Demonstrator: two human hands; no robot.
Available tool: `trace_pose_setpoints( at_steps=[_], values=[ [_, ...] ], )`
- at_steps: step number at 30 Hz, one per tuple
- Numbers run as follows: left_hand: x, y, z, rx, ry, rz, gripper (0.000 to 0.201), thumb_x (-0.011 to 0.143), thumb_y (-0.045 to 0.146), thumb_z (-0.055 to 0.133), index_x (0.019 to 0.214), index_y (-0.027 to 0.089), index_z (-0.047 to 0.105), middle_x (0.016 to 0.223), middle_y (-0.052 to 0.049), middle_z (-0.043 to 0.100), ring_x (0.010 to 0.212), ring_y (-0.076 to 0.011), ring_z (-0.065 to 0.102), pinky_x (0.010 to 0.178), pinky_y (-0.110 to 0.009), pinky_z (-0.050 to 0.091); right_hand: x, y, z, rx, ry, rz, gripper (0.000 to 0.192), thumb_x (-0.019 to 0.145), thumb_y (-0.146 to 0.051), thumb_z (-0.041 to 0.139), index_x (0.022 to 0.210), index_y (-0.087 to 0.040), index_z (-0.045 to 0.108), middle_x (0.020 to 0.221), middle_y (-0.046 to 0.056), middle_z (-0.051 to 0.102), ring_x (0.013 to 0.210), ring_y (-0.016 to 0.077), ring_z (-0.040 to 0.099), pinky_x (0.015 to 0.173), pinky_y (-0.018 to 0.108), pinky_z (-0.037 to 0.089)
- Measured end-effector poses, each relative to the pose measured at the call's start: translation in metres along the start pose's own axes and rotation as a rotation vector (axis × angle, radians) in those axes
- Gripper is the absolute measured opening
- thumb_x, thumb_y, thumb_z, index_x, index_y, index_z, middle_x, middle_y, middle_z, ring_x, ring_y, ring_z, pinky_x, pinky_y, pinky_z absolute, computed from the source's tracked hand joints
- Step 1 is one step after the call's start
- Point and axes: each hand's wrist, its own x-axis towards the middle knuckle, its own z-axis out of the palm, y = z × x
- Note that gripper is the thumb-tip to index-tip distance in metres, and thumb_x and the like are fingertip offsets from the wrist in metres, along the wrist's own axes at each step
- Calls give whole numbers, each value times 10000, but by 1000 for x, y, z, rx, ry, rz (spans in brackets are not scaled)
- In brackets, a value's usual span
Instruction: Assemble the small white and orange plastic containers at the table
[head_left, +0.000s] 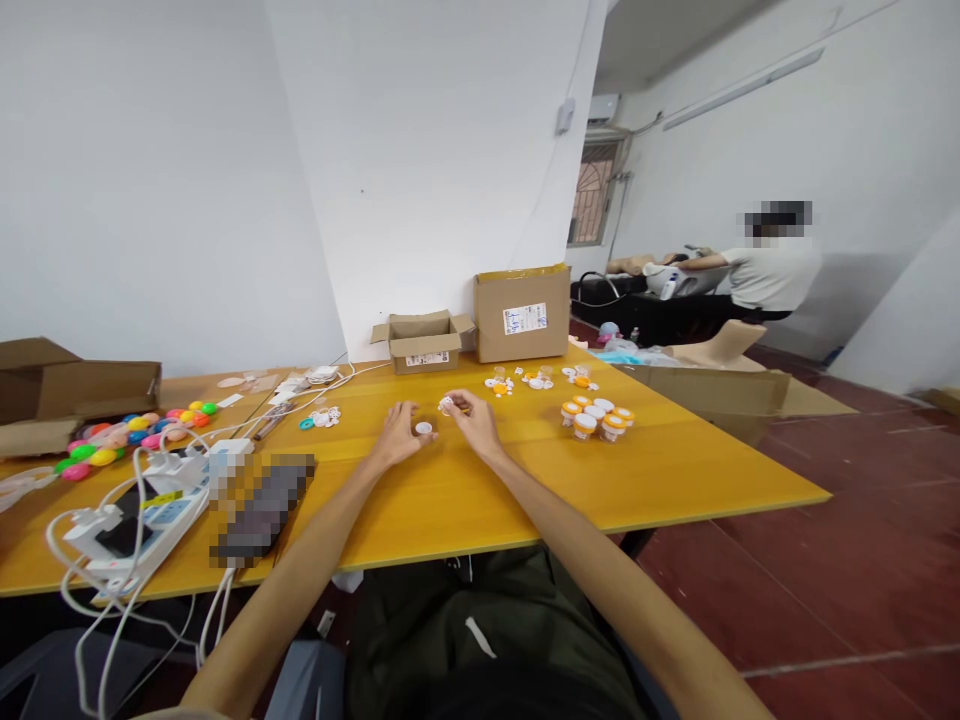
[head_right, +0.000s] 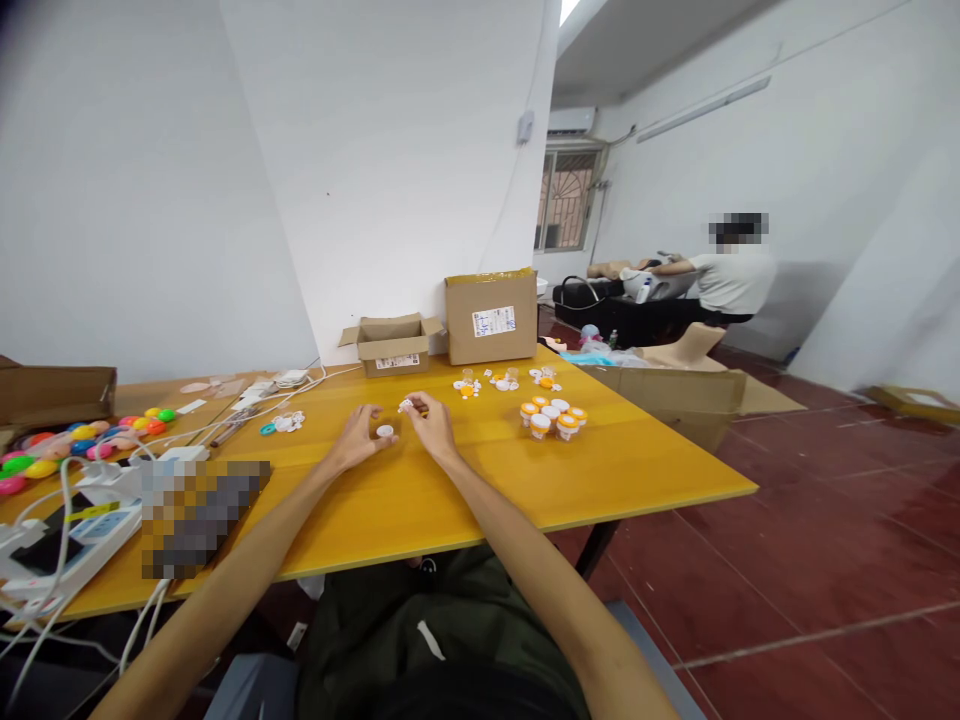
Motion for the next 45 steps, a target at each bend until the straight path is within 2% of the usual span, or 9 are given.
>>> trace_pose_setpoints(
  at_steps=[4,6,10,19,28,45],
  values=[
    [0,-4,1,-116,-94,-25,328,625,243,764,904,195,597,790,3,611,763,-191,604,733,-320,477,-2,-2,1,-40,-30,-17,119,765,-303,641,828,-222,702,845,38,748,771,194,679,746,320,542],
    [1,-3,3,-175,-128,-19,267,641,206,730,870,193,592,746,19,614,706,-166,594,706,-303,479,-3,-3,2,-64,-54,-26,110,766,-279,637,820,-221,714,842,32,747,767,191,676,750,320,536],
    [0,1,7,-282,-182,-16,244,637,178,720,848,185,598,774,12,653,717,-154,609,710,-288,498,-6,-4,2,-136,-148,-77,119,781,-229,625,813,-221,739,814,18,734,759,179,660,736,299,517],
    [0,3,9,-421,-265,-38,281,642,303,778,811,174,595,748,11,632,691,-138,589,686,-274,491,-10,-8,0,-361,-286,-163,223,806,-141,625,892,-272,784,845,37,742,798,201,654,749,302,491],
    [1,2,9,-432,-271,-63,286,622,307,797,778,166,602,691,23,614,647,-128,571,639,-257,483,-10,-10,0,-420,-310,-148,238,818,-133,629,922,-276,788,845,41,741,787,197,647,732,294,480],
    [1,3,9,-446,-293,-51,263,627,320,785,764,166,621,716,10,640,683,-146,595,681,-282,503,-10,-5,-1,-427,-313,-206,210,854,-163,619,920,-280,780,862,37,741,824,199,649,748,288,476]
  ],
)
